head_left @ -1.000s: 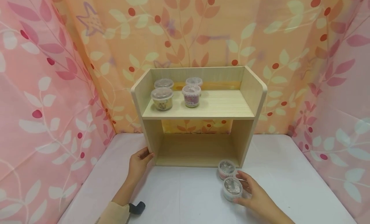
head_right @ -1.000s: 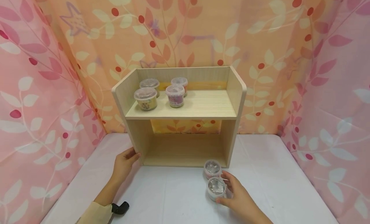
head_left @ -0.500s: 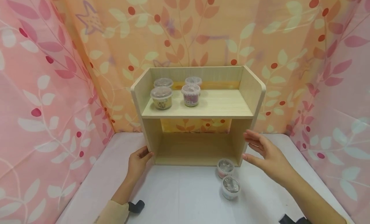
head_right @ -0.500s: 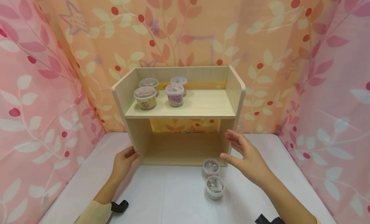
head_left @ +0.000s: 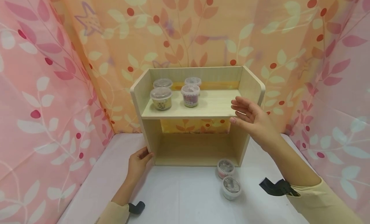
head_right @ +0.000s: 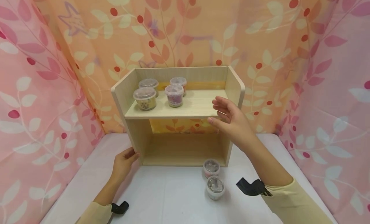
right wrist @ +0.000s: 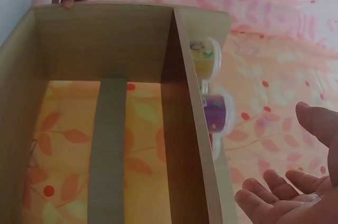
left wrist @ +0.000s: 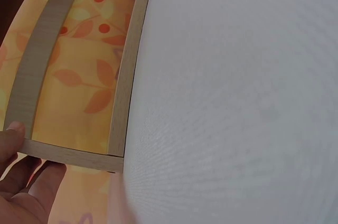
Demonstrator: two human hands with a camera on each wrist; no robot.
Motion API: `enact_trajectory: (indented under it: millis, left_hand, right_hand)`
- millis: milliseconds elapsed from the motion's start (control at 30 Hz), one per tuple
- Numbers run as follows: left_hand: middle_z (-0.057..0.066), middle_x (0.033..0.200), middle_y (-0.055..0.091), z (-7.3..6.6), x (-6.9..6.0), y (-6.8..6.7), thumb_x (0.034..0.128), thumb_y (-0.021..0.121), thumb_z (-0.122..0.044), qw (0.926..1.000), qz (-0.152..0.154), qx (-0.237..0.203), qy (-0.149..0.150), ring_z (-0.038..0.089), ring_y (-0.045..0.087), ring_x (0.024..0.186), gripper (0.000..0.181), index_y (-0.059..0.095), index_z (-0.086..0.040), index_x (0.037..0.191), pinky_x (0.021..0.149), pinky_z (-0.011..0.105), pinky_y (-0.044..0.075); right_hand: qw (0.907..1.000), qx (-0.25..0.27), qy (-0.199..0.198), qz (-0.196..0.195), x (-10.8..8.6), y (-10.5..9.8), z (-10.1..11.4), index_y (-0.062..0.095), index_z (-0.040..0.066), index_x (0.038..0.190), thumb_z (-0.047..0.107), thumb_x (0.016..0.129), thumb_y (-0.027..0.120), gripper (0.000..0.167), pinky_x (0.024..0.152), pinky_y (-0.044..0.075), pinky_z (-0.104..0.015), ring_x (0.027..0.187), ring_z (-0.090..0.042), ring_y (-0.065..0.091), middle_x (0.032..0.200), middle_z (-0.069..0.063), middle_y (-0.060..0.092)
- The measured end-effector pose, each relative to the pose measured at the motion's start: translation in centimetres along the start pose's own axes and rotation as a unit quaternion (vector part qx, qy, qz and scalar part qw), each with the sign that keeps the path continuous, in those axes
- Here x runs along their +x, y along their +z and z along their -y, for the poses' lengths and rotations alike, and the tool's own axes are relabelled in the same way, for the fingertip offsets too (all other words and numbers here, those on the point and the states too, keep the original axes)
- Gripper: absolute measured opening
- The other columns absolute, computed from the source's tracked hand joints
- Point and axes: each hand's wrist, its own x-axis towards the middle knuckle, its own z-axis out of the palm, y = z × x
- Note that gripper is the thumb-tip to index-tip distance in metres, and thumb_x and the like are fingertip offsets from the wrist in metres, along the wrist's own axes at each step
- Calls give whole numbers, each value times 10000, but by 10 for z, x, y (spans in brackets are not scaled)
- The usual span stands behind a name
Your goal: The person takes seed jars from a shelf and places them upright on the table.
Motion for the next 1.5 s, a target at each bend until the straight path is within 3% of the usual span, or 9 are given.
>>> enact_trajectory:
  millis: [133,267,567,733,1033,1300,1500]
  left_hand:
    - [201,1185,736,6,3,-1,904,793,-98,9998,-64,37,197,198,705,1058,382,705,25,1255,811,116,526]
    - [199,1179,739,8,3,-1,897,796,-87,9998,-88,30,199,156,708,1034,380,706,28,1248,802,120,532]
    - [203,1182,736,9,2,0,905,797,-116,9999,-40,-49,103,165,709,1045,396,700,27,1261,811,123,531]
    - [211,1193,730,2,1,-1,911,783,-78,10000,-19,-35,21,192,704,1067,389,691,38,1271,806,114,524]
    - [211,1201,727,3,-1,0,912,792,-121,9999,7,-111,44,239,700,1090,410,688,32,1278,816,118,524]
    - [215,1186,731,6,2,0,905,793,-97,9999,-60,-32,144,168,710,1049,394,696,36,1263,810,109,525]
    - [215,1205,725,8,2,0,904,784,-70,9999,-47,1,121,201,706,1083,392,691,40,1269,819,103,522]
  right_hand:
    - [9993,-288,219,75,24,9,8,360,46,1560,142,946,752,735,1150,396,-301,1436,-274,455,1524,-118,481]
    - [9983,-421,358,174,46,19,12,357,50,1565,190,939,765,760,1195,355,-414,1444,-267,447,1548,-119,470]
    - [9952,-467,818,262,88,42,12,352,84,1579,294,935,774,798,1174,391,-457,1458,-255,429,1583,-107,440]
    - [9940,-353,1012,194,108,53,7,366,52,1568,290,922,788,807,1188,372,-447,1461,-255,424,1590,-128,432]
    - [9928,-16,1177,223,124,68,-3,353,40,1568,253,910,805,826,1189,374,-414,1437,-268,452,1572,-102,454]
    - [9926,139,1200,101,132,80,-4,397,16,1537,192,891,824,795,1155,416,-377,1346,-245,531,1506,-110,515]
    - [9927,202,1189,55,135,87,-6,443,8,1500,162,880,833,749,1134,437,-370,1312,-235,560,1448,-109,566]
